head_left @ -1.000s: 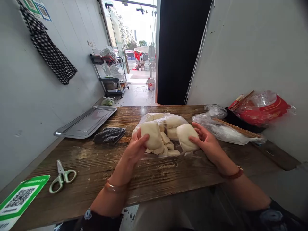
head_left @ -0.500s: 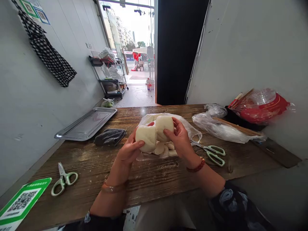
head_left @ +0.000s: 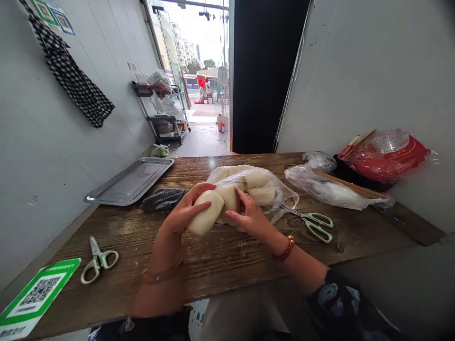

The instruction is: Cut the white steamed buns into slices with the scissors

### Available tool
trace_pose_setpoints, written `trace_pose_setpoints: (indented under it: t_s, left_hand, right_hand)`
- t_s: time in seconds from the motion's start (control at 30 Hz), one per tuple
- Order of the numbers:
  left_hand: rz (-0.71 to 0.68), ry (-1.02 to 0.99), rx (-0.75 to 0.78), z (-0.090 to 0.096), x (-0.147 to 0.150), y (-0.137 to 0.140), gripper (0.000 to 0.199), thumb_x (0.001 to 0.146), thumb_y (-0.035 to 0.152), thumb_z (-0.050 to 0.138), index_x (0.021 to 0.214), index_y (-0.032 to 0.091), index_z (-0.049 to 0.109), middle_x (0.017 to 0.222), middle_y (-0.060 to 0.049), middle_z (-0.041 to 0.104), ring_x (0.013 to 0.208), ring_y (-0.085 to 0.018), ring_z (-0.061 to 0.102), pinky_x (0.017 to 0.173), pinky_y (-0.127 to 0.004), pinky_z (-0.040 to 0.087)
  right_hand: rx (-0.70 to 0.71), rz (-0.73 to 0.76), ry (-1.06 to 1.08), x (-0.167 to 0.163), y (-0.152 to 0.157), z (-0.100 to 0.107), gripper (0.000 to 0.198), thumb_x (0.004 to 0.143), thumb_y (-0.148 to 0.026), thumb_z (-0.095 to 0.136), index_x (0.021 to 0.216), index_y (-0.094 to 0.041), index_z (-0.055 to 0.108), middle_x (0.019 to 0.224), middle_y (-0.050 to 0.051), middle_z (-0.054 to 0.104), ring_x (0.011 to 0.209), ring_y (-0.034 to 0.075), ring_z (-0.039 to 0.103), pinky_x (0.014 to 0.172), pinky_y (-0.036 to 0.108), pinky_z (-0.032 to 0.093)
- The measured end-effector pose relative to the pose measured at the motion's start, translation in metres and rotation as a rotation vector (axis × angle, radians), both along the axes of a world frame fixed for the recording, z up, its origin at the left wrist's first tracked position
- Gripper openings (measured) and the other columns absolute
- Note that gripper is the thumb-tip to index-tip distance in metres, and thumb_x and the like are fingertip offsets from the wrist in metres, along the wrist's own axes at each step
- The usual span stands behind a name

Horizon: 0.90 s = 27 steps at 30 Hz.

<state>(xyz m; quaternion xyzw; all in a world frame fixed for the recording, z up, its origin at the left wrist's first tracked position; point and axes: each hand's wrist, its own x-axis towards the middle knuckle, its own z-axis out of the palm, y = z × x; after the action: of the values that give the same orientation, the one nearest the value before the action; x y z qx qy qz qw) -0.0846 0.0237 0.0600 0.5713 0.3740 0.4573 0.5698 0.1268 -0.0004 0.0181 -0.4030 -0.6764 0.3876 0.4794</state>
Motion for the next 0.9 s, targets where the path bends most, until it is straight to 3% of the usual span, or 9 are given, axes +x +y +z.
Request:
trace_pose_setpoints:
  t_s: [0.13, 0.23, 0.33, 0.4, 0.5, 0.57, 0.67, 0.77, 0.9]
  left_hand:
    - [0.018, 0.079, 0.074, -0.009, -0.004, 0.009, 0.054, 0.062, 0.027, 0.08, 0.114, 0.019, 0.072, 0.11, -0.009, 0.071, 0.087, -0.022, 0.063, 0.066, -0.024, 0.05]
    - [0.042, 0.253, 0.084, -0.017, -0.004, 0.015, 0.052, 0.066, 0.024, 0.068, 0.117, 0.017, 0.071, 0.096, -0.005, 0.072, 0.078, -0.02, 0.062, 0.066, -0.025, 0.049]
    - [0.11, 0.44, 0.152, -0.022, -0.003, 0.021, 0.057, 0.068, 0.023, 0.052, 0.122, 0.017, 0.069, 0.111, -0.006, 0.072, 0.095, -0.024, 0.064, 0.087, -0.035, 0.051]
    - [0.136, 0.476, 0.25, -0.025, 0.001, 0.024, 0.058, 0.07, 0.025, 0.046, 0.123, 0.016, 0.068, 0.127, -0.007, 0.068, 0.115, -0.027, 0.059, 0.104, -0.04, 0.043]
    - [0.169, 0.46, 0.303, -0.03, 0.009, 0.027, 0.058, 0.074, 0.027, 0.04, 0.123, 0.013, 0.068, 0.135, -0.008, 0.063, 0.126, -0.029, 0.054, 0.113, -0.042, 0.035]
    - [0.196, 0.424, 0.285, -0.033, 0.016, 0.027, 0.059, 0.077, 0.028, 0.037, 0.125, 0.011, 0.066, 0.136, -0.01, 0.063, 0.128, -0.029, 0.053, 0.114, -0.043, 0.036]
    - [0.227, 0.375, 0.287, -0.036, 0.025, 0.024, 0.056, 0.083, 0.031, 0.036, 0.125, 0.011, 0.065, 0.137, -0.01, 0.062, 0.129, -0.028, 0.053, 0.115, -0.042, 0.035]
    - [0.257, 0.379, 0.332, -0.034, 0.029, 0.019, 0.052, 0.089, 0.041, 0.039, 0.123, 0.013, 0.067, 0.136, -0.011, 0.063, 0.129, -0.028, 0.053, 0.115, -0.042, 0.034]
    - [0.256, 0.434, 0.366, -0.031, 0.03, 0.015, 0.061, 0.082, 0.055, 0.059, 0.127, 0.013, 0.064, 0.134, -0.014, 0.063, 0.125, -0.031, 0.056, 0.112, -0.043, 0.038]
  right_hand:
    - [0.257, -0.168, -0.425, 0.036, 0.004, 0.005, 0.049, 0.089, -0.034, 0.065, 0.136, -0.024, 0.058, 0.133, 0.012, 0.065, 0.122, 0.03, 0.06, 0.105, 0.048, 0.047]
    - [0.299, -0.248, -0.515, 0.067, 0.008, 0.006, 0.038, 0.093, -0.032, 0.058, 0.13, -0.023, 0.062, 0.127, 0.012, 0.066, 0.121, 0.031, 0.058, 0.105, 0.052, 0.044]
    - [0.32, -0.298, -0.598, 0.088, 0.014, 0.001, 0.047, 0.088, -0.03, 0.064, 0.133, -0.02, 0.06, 0.135, 0.015, 0.06, 0.125, 0.034, 0.053, 0.107, 0.054, 0.04]
    - [0.327, -0.322, -0.645, 0.095, 0.02, -0.005, 0.041, 0.084, -0.028, 0.067, 0.124, -0.02, 0.065, 0.133, 0.015, 0.059, 0.121, 0.035, 0.055, 0.104, 0.052, 0.043]
    - [0.32, -0.386, -0.683, 0.103, 0.031, -0.01, 0.015, 0.087, -0.024, 0.061, 0.095, -0.019, 0.072, 0.111, 0.013, 0.067, 0.101, 0.03, 0.063, 0.091, 0.046, 0.049]
    - [0.308, -0.438, -0.69, 0.11, 0.037, -0.01, 0.016, 0.09, -0.024, 0.055, 0.086, -0.019, 0.069, 0.094, 0.01, 0.068, 0.086, 0.026, 0.064, 0.081, 0.04, 0.051]
    - [0.301, -0.487, -0.704, 0.118, 0.041, -0.006, 0.019, 0.094, -0.026, 0.05, 0.092, -0.018, 0.067, 0.087, 0.008, 0.068, 0.079, 0.025, 0.064, 0.073, 0.036, 0.05]
    - [0.316, -0.439, -0.751, 0.116, 0.039, -0.005, 0.024, 0.092, -0.029, 0.056, 0.111, -0.018, 0.065, 0.105, 0.01, 0.07, 0.083, 0.024, 0.065, 0.076, 0.035, 0.05]
    - [0.334, -0.393, -0.814, 0.106, 0.041, -0.011, 0.03, 0.086, -0.027, 0.066, 0.114, -0.02, 0.066, 0.11, 0.01, 0.07, 0.089, 0.025, 0.065, 0.076, 0.034, 0.049]
